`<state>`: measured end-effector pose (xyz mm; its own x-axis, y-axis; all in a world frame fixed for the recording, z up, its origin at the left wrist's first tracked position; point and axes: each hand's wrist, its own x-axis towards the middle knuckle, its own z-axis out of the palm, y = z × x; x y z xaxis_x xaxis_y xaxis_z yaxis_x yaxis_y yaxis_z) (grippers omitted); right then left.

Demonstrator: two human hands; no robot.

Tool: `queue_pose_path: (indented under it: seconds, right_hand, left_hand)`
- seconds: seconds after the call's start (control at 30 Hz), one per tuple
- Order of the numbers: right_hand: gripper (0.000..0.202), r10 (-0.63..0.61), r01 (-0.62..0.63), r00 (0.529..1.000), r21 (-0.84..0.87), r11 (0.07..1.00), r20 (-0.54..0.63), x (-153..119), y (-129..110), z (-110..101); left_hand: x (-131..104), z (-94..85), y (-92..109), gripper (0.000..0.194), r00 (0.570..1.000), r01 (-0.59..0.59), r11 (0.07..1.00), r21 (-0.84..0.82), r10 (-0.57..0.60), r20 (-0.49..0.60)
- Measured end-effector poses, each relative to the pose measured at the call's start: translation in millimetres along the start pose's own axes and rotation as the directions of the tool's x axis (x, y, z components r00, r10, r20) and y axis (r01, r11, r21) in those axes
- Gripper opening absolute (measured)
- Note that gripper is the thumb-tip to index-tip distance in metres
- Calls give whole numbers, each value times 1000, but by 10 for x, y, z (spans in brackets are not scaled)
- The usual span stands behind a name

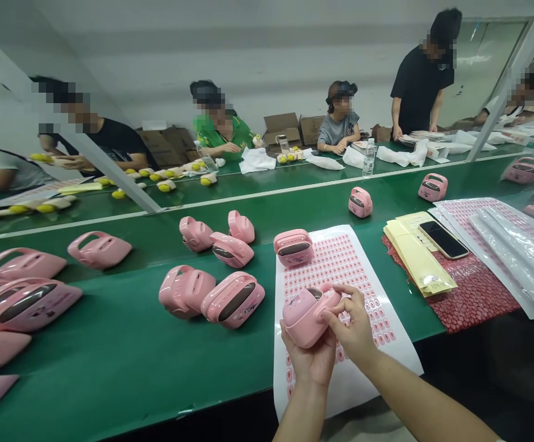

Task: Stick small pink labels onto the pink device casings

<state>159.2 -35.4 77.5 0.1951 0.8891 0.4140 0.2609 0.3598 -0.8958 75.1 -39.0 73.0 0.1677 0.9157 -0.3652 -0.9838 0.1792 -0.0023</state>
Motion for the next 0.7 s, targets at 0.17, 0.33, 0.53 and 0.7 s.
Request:
queue_pose_path:
  seconds: [0.17, 0.33, 0.53, 0.7]
  right_hand:
    - [7, -275, 276, 961, -193, 941, 32, 10, 66, -28]
    - [50, -280, 275, 960, -229, 934, 9, 18, 93, -13]
    - [43, -85, 93, 991, -80, 992, 99, 33, 86, 29]
    - [36, 4, 4, 987, -52, 999, 159, -42, 270, -12]
  left_hand:
    - [-21, -44, 27, 53, 998, 13, 997, 72, -17, 63]
    - [-33, -94, 51, 47, 990, -43, 985, 170, 19, 138]
    - [-88, -57, 43, 49, 998, 24, 996, 90, -29, 59]
    - [-97, -158, 207, 51, 995, -65, 985, 159, 52, 82]
